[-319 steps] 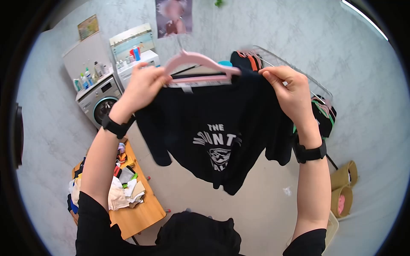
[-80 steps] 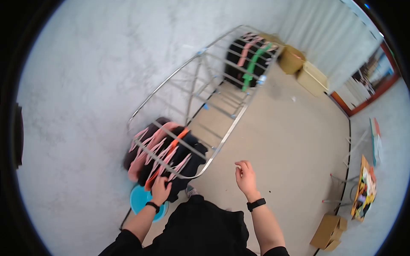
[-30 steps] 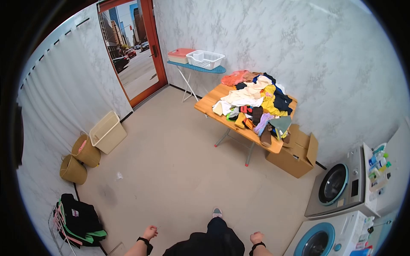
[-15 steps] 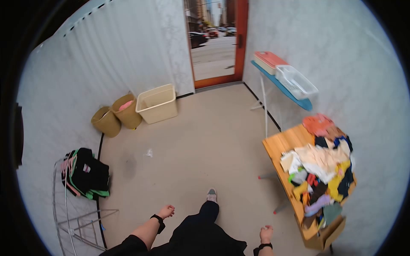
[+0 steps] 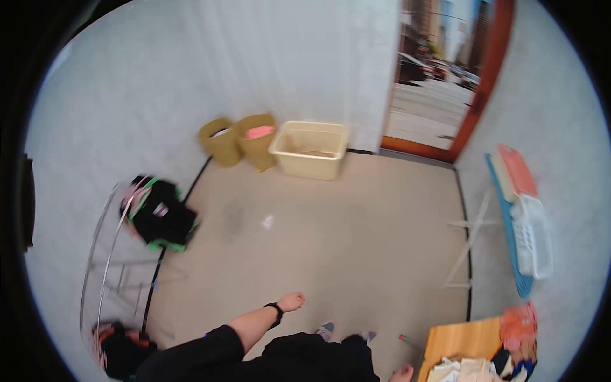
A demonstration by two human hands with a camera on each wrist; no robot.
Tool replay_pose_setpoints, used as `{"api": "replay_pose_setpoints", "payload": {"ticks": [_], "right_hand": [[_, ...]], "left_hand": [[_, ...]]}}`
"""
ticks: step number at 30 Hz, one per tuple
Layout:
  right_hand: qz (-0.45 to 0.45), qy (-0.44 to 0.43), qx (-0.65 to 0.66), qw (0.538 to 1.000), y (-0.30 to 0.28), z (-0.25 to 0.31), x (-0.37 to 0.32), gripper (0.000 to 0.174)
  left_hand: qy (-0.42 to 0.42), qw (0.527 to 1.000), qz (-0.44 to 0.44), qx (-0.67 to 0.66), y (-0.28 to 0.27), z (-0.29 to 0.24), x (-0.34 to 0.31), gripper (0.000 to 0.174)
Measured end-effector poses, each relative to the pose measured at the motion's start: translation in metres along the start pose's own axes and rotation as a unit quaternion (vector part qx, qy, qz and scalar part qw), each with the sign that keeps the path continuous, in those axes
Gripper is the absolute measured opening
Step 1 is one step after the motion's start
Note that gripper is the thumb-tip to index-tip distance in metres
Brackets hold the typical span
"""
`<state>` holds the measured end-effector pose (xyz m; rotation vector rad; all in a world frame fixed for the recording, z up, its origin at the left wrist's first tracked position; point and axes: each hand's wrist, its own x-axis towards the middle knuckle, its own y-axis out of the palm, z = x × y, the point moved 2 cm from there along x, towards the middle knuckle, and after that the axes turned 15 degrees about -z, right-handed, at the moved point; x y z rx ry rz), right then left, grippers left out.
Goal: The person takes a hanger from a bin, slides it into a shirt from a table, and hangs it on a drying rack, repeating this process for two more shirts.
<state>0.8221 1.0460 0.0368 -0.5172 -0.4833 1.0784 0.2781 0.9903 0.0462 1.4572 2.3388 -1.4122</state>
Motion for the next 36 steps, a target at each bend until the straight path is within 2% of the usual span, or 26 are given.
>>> {"api": "replay_pose_setpoints", "payload": {"ticks": [1,2,3,4,5,6,7,11,13,15,16,17,18,19,21,23,25,27,29,30,32,36], "right_hand": [[-0.013,0.101,0.095,0.990,0.019,0.016,0.019,0.023],[0.000,0.084,0.114,0.990,0.037,0.010,0.039,0.025],[0.032,0.029,0.033,0.999,0.036,0.072,0.060,0.032],[0.028,-0.006,0.027,0.999,0.045,0.100,0.087,0.031],[0.009,0.049,0.083,0.995,0.060,0.110,0.112,0.029],[0.009,0.029,0.056,0.998,0.067,0.130,0.141,0.027],[0.018,0.009,0.029,0.999,0.070,0.141,0.160,0.026],[0.014,0.066,0.065,0.996,0.117,0.136,0.228,0.025],[-0.009,-0.088,-0.039,0.995,0.146,0.107,0.244,0.027],[0.087,0.032,-0.031,0.995,0.168,0.117,0.270,0.029],[0.107,0.017,-0.026,0.994,0.185,0.126,0.282,0.029],[0.123,0.051,-0.029,0.991,0.201,0.126,0.292,0.029],[0.141,0.085,-0.038,0.986,0.216,0.121,0.298,0.029],[0.164,0.073,-0.042,0.983,0.234,0.115,0.304,0.029],[0.235,0.117,-0.066,0.963,0.285,0.099,0.321,0.030],[0.270,0.070,-0.111,0.954,0.336,0.075,0.338,0.026],[0.297,0.024,-0.153,0.942,0.382,0.101,0.360,0.022],[0.361,0.145,-0.187,0.902,0.414,0.155,0.375,0.021],[0.382,0.142,-0.207,0.889,0.466,0.199,0.395,0.021],[0.396,0.154,-0.223,0.878,0.482,0.220,0.400,0.020],[0.414,0.115,-0.212,0.878,0.538,0.281,0.416,0.019],[0.434,-0.013,-0.135,0.891,0.671,0.418,0.431,0.018]], "left_hand": [[0.016,0.999,0.004,-0.031,0.004,-0.009,0.013,0.027],[-0.022,0.991,0.046,-0.127,0.006,-0.019,0.025,0.023],[-0.024,0.990,0.053,-0.130,0.004,-0.037,0.039,0.022],[-0.033,0.990,0.047,-0.132,0.015,-0.041,0.060,0.023],[-0.038,0.991,0.041,-0.125,0.013,-0.060,0.066,0.023],[-0.063,0.994,0.039,-0.081,0.007,-0.087,0.067,0.022],[-0.081,0.992,0.062,-0.078,0.013,-0.088,0.082,0.022],[-0.120,0.992,0.048,-0.007,0.006,-0.113,0.126,0.026],[-0.129,0.990,0.034,-0.034,-0.007,-0.152,0.134,0.026],[-0.138,0.988,0.012,-0.065,-0.013,-0.179,0.156,0.026],[-0.106,0.990,-0.013,-0.096,-0.016,-0.187,0.169,0.026],[-0.077,0.988,-0.039,-0.125,-0.019,-0.190,0.175,0.026],[-0.099,0.985,-0.055,-0.134,-0.022,-0.197,0.180,0.026],[-0.104,0.984,-0.049,-0.135,-0.028,-0.210,0.189,0.026],[-0.120,0.980,-0.050,-0.149,-0.036,-0.205,0.211,0.026],[-0.120,0.974,-0.080,-0.178,-0.036,-0.187,0.243,0.025],[-0.168,0.962,-0.101,-0.190,-0.048,-0.167,0.266,0.025],[-0.230,0.944,-0.123,-0.202,-0.060,-0.131,0.288,0.023],[-0.316,0.905,-0.141,-0.247,-0.069,-0.089,0.301,0.022],[-0.329,0.899,-0.138,-0.254,-0.082,-0.074,0.304,0.022],[-0.418,0.874,-0.117,-0.219,-0.106,-0.054,0.315,0.022],[-0.435,0.862,-0.151,-0.213,-0.170,-0.057,0.352,0.022]]}}
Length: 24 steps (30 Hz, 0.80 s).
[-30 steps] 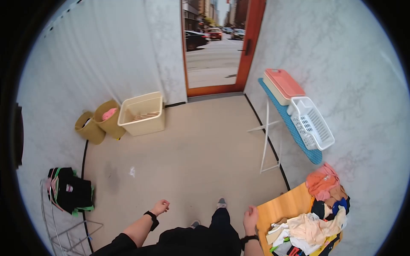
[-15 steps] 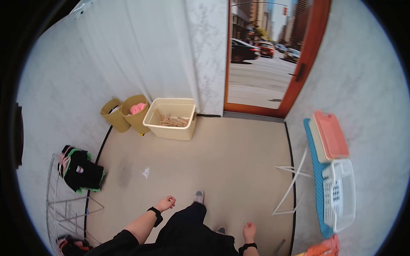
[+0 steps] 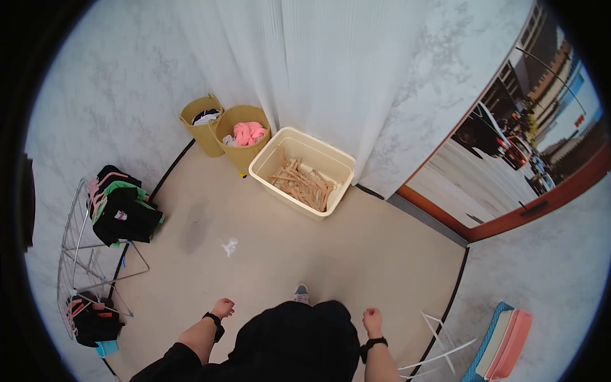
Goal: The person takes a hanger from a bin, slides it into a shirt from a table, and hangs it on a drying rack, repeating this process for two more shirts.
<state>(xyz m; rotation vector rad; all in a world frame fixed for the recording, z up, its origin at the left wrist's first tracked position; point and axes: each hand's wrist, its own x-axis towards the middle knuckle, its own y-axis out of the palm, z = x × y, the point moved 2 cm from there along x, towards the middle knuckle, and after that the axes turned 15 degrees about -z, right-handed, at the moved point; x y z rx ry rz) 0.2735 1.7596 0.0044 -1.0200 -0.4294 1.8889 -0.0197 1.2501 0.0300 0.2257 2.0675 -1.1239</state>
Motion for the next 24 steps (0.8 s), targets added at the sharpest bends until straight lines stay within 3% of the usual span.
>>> {"api": "replay_pose_setpoints", "payload": {"ticks": [3,5,11,14,15,19,24], "right_hand": [[-0.018,-0.142,0.053,0.988,0.033,0.126,0.053,0.020],[0.012,-0.180,0.031,0.983,0.071,0.174,0.094,0.021],[0.158,-0.178,-0.102,0.966,0.192,0.296,0.195,0.024],[0.207,-0.147,-0.109,0.961,0.248,0.357,0.226,0.025],[0.217,-0.186,-0.113,0.951,0.263,0.377,0.231,0.024],[0.257,-0.260,-0.151,0.918,0.334,0.418,0.267,0.022],[0.272,-0.273,-0.221,0.896,0.465,0.417,0.335,0.022]], "left_hand": [[0.040,0.997,0.004,-0.064,-0.002,-0.070,0.030,0.022],[0.065,0.993,0.007,-0.097,0.004,-0.113,0.059,0.023],[0.090,0.987,-0.025,-0.131,0.025,-0.257,0.129,0.024],[0.128,0.985,-0.088,-0.072,0.030,-0.327,0.166,0.027],[0.153,0.981,-0.108,-0.051,0.030,-0.354,0.173,0.028],[0.188,0.969,-0.026,-0.158,0.050,-0.447,0.216,0.032],[0.122,0.958,0.090,-0.243,0.134,-0.493,0.319,0.042]]}}
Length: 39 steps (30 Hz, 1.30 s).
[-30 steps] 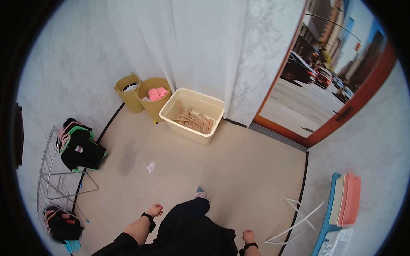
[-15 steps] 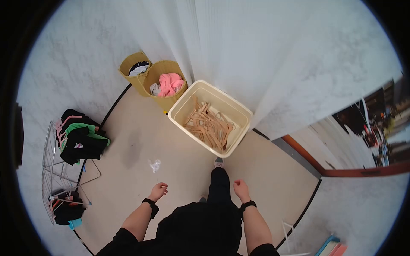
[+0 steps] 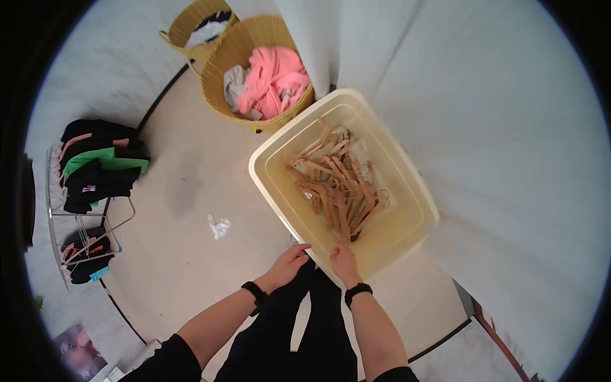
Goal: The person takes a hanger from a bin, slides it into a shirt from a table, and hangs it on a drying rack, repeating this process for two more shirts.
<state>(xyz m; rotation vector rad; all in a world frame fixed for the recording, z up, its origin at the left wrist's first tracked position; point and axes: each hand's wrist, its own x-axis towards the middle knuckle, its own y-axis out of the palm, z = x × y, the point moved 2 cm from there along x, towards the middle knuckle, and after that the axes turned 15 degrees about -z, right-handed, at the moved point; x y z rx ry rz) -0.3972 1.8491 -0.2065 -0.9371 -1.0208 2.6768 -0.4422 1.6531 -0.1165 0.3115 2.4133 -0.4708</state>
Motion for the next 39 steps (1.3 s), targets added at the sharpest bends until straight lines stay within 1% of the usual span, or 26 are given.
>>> {"api": "replay_pose_setpoints", "payload": {"ticks": [2,4,6,8,10,11,13,14,16,17,19,20,22,23,24,25,26,28,30,32,33,34,35,36,37,39], "right_hand": [[0.027,0.022,-0.046,0.998,0.045,-0.011,0.054,0.023],[-0.030,0.007,-0.042,0.999,0.080,-0.022,0.110,0.028],[0.006,0.024,-0.077,0.997,0.117,-0.027,0.152,0.032],[-0.024,-0.081,-0.061,0.995,0.163,-0.053,0.189,0.038],[-0.071,-0.108,-0.064,0.990,0.189,-0.043,0.203,0.043],[-0.056,-0.099,-0.065,0.991,0.203,-0.040,0.205,0.043],[-0.131,0.031,-0.032,0.990,0.216,-0.035,0.209,0.039],[-0.128,0.030,-0.037,0.991,0.220,-0.040,0.208,0.039],[-0.120,-0.060,-0.047,0.990,0.223,-0.047,0.198,0.032],[-0.116,-0.071,-0.053,0.989,0.210,-0.033,0.191,0.032],[-0.024,-0.021,-0.109,0.993,0.174,0.002,0.174,0.028],[-0.029,-0.037,-0.115,0.992,0.163,0.006,0.162,0.028],[-0.098,-0.060,0.039,0.993,0.146,0.001,0.135,0.027],[-0.100,-0.045,0.078,0.991,0.118,0.034,0.116,0.026],[-0.100,-0.030,0.117,0.988,0.091,0.069,0.096,0.025],[-0.099,-0.035,0.141,0.985,0.072,0.077,0.079,0.024],[-0.096,-0.042,0.165,0.981,0.055,0.084,0.065,0.024],[-0.153,-0.124,0.176,0.965,0.013,0.126,0.030,0.023],[-0.086,-0.075,0.191,0.975,-0.028,0.161,-0.003,0.025],[-0.034,-0.227,0.115,0.966,-0.053,0.162,-0.022,0.029],[0.021,-0.251,0.113,0.961,-0.067,0.176,-0.039,0.030],[0.077,-0.270,0.107,0.954,-0.080,0.197,-0.060,0.032],[0.117,-0.300,0.118,0.940,-0.085,0.220,-0.076,0.032],[0.140,-0.287,0.109,0.941,-0.093,0.235,-0.094,0.033],[0.158,-0.271,0.096,0.945,-0.103,0.248,-0.115,0.034],[0.226,-0.342,0.082,0.908,-0.130,0.277,-0.164,0.036]], "left_hand": [[-0.043,0.999,0.021,-0.013,0.014,0.019,0.048,0.046],[-0.051,0.998,0.017,-0.010,0.022,0.027,0.094,0.053],[-0.076,0.996,0.006,-0.043,0.024,0.046,0.128,0.055],[-0.110,0.992,-0.005,-0.063,0.015,0.058,0.153,0.057],[-0.098,0.988,-0.036,-0.111,0.004,0.059,0.167,0.057],[-0.116,0.987,-0.037,-0.109,0.001,0.062,0.170,0.057],[-0.157,0.965,-0.031,-0.210,0.000,0.063,0.176,0.057],[-0.160,0.963,-0.032,-0.214,0.001,0.064,0.176,0.057],[-0.126,0.974,-0.040,-0.182,0.001,0.057,0.167,0.054],[-0.125,0.972,-0.047,-0.192,-0.002,0.056,0.161,0.054],[-0.129,0.979,-0.036,-0.157,-0.004,0.057,0.152,0.052],[-0.118,0.978,-0.043,-0.169,-0.010,0.051,0.145,0.052],[-0.064,0.996,-0.031,-0.051,-0.035,0.036,0.124,0.051],[-0.053,0.996,-0.045,-0.063,-0.049,0.026,0.113,0.051],[0.004,0.998,-0.065,-0.020,-0.065,0.015,0.101,0.051],[0.057,0.994,-0.089,0.025,-0.081,0.004,0.086,0.052],[0.064,0.992,-0.109,0.014,-0.098,-0.005,0.071,0.052],[0.192,0.944,-0.218,0.157,-0.132,-0.028,0.039,0.051],[0.216,0.911,-0.298,0.185,-0.160,-0.055,-0.001,0.057],[0.317,0.853,-0.301,0.285,-0.187,-0.074,-0.051,0.062],[0.344,0.835,-0.317,0.290,-0.185,-0.070,-0.077,0.063],[0.365,0.797,-0.345,0.336,-0.183,-0.071,-0.110,0.049],[0.344,0.800,-0.335,0.359,-0.183,-0.069,-0.140,0.037],[0.322,0.808,-0.320,0.376,-0.177,-0.064,-0.177,0.026],[0.299,0.815,-0.348,0.354,-0.175,-0.060,-0.216,0.023],[0.253,0.826,-0.393,0.315,-0.162,-0.051,-0.298,0.025]]}}
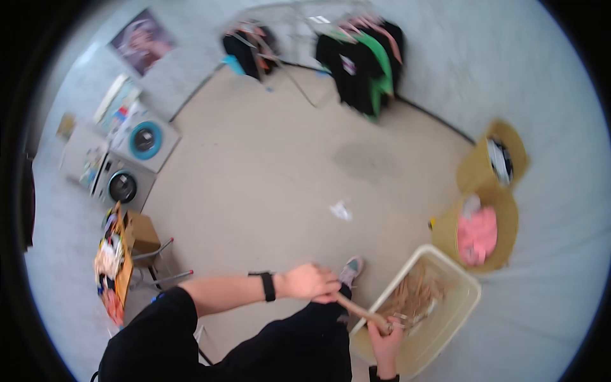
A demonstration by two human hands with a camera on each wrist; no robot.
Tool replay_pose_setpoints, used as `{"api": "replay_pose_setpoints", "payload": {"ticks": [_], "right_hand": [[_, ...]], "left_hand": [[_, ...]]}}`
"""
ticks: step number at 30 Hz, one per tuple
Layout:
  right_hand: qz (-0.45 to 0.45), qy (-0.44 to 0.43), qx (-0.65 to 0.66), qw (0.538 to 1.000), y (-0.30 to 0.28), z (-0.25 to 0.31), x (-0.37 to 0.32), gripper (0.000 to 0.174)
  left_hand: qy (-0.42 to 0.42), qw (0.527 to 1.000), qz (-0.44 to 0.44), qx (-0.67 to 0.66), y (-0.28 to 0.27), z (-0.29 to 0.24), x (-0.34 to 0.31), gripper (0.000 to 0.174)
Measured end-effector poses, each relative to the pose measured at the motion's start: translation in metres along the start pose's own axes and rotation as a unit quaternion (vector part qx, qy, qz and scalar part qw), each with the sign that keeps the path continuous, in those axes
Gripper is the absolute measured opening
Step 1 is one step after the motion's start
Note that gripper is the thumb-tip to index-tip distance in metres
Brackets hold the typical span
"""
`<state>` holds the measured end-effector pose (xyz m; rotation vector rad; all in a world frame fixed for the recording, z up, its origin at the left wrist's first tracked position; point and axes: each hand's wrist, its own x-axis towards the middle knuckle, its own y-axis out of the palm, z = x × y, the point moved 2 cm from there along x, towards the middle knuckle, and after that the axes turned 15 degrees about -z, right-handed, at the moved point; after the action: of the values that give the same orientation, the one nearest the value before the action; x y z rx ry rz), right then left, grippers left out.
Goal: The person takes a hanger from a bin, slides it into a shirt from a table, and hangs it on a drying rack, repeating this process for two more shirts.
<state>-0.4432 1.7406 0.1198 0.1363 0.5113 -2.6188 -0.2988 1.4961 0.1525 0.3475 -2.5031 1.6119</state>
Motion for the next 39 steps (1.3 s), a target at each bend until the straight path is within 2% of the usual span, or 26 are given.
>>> {"api": "replay_pose_setpoints", "payload": {"ticks": [1,3,5,7,8,10,13,14,15,16,17,18,19,20,21,23,24,26,27,30,31,33,34,36,37,39], "right_hand": [[0.047,-0.052,-0.013,0.997,0.006,0.028,-0.003,0.037],[0.140,-0.100,-0.019,0.985,0.025,0.060,-0.015,0.029],[0.277,-0.109,-0.124,0.947,0.050,0.103,-0.036,0.035],[0.382,-0.030,-0.053,0.922,0.093,0.119,-0.068,0.034],[0.422,-0.064,-0.067,0.902,0.116,0.132,-0.087,0.034],[0.473,-0.059,-0.081,0.875,0.166,0.152,-0.124,0.031],[0.573,-0.140,-0.073,0.804,0.249,0.194,-0.195,0.029],[0.590,-0.168,-0.081,0.785,0.282,0.196,-0.215,0.029],[0.614,-0.238,-0.092,0.747,0.318,0.193,-0.235,0.028],[0.635,-0.300,-0.100,0.705,0.348,0.194,-0.263,0.026],[0.651,-0.311,-0.102,0.685,0.377,0.204,-0.298,0.026],[0.688,-0.318,-0.104,0.645,0.402,0.214,-0.344,0.026],[0.721,-0.316,-0.108,0.607,0.420,0.221,-0.390,0.026],[0.753,-0.327,-0.105,0.562,0.443,0.222,-0.426,0.034],[0.761,-0.322,-0.115,0.551,0.458,0.227,-0.464,0.034],[0.790,-0.384,-0.064,0.474,0.493,0.247,-0.545,0.029],[0.795,-0.379,-0.061,0.470,0.505,0.256,-0.577,0.029],[0.836,-0.278,-0.131,0.454,0.521,0.267,-0.624,0.027],[0.837,-0.269,-0.135,0.457,0.535,0.270,-0.643,0.027],[0.836,-0.366,-0.188,0.364,0.582,0.279,-0.678,0.031],[0.835,-0.366,-0.190,0.365,0.600,0.280,-0.684,0.031],[0.817,-0.358,-0.297,0.341,0.644,0.281,-0.701,0.034],[0.820,-0.359,-0.292,0.338,0.669,0.282,-0.709,0.034],[0.809,-0.391,-0.250,0.361,0.721,0.286,-0.721,0.033],[0.815,-0.386,-0.245,0.357,0.748,0.288,-0.731,0.033],[0.799,-0.415,-0.222,0.374,0.796,0.303,-0.752,0.032]], "left_hand": [[-0.033,0.999,-0.009,-0.001,-0.026,-0.008,-0.035,0.027],[-0.162,0.986,-0.030,-0.016,-0.070,-0.025,-0.105,0.034],[-0.320,0.946,-0.016,-0.051,-0.122,-0.060,-0.157,0.041],[-0.377,0.924,-0.061,-0.025,-0.153,-0.085,-0.220,0.042],[-0.415,0.907,-0.066,-0.015,-0.163,-0.099,-0.255,0.042],[-0.476,0.864,-0.161,0.007,-0.174,-0.124,-0.320,0.042],[-0.541,0.799,-0.258,0.050,-0.187,-0.158,-0.408,0.038],[-0.560,0.752,-0.345,0.052,-0.185,-0.166,-0.444,0.036],[-0.571,0.699,-0.427,0.057,-0.183,-0.169,-0.478,0.035],[-0.579,0.679,-0.446,0.068,-0.179,-0.177,-0.508,0.035],[-0.620,0.624,-0.471,0.072,-0.174,-0.185,-0.541,0.033],[-0.660,0.566,-0.488,0.074,-0.175,-0.196,-0.577,0.032],[-0.673,0.549,-0.490,0.077,-0.180,-0.207,-0.611,0.032],[-0.694,0.457,-0.552,0.063,-0.181,-0.218,-0.637,0.031],[-0.705,0.361,-0.608,0.049,-0.184,-0.229,-0.662,0.031],[-0.725,0.326,-0.603,0.061,-0.206,-0.245,-0.712,0.030],[-0.740,0.305,-0.595,0.069,-0.216,-0.250,-0.736,0.030],[-0.743,0.285,-0.599,0.087,-0.242,-0.249,-0.777,0.030],[-0.740,0.269,-0.607,0.104,-0.254,-0.245,-0.796,0.030],[-0.713,0.279,-0.632,0.124,-0.277,-0.210,-0.850,0.030],[-0.712,0.280,-0.632,0.122,-0.287,-0.197,-0.864,0.030],[-0.749,0.317,-0.568,0.128,-0.310,-0.171,-0.895,0.025],[-0.750,0.314,-0.566,0.134,-0.316,-0.156,-0.914,0.025],[-0.705,0.339,-0.599,0.172,-0.330,-0.129,-0.950,0.018],[-0.711,0.334,-0.593,0.176,-0.339,-0.118,-0.967,0.018],[-0.740,0.292,-0.581,0.172,-0.369,-0.102,-0.994,0.019]]}}
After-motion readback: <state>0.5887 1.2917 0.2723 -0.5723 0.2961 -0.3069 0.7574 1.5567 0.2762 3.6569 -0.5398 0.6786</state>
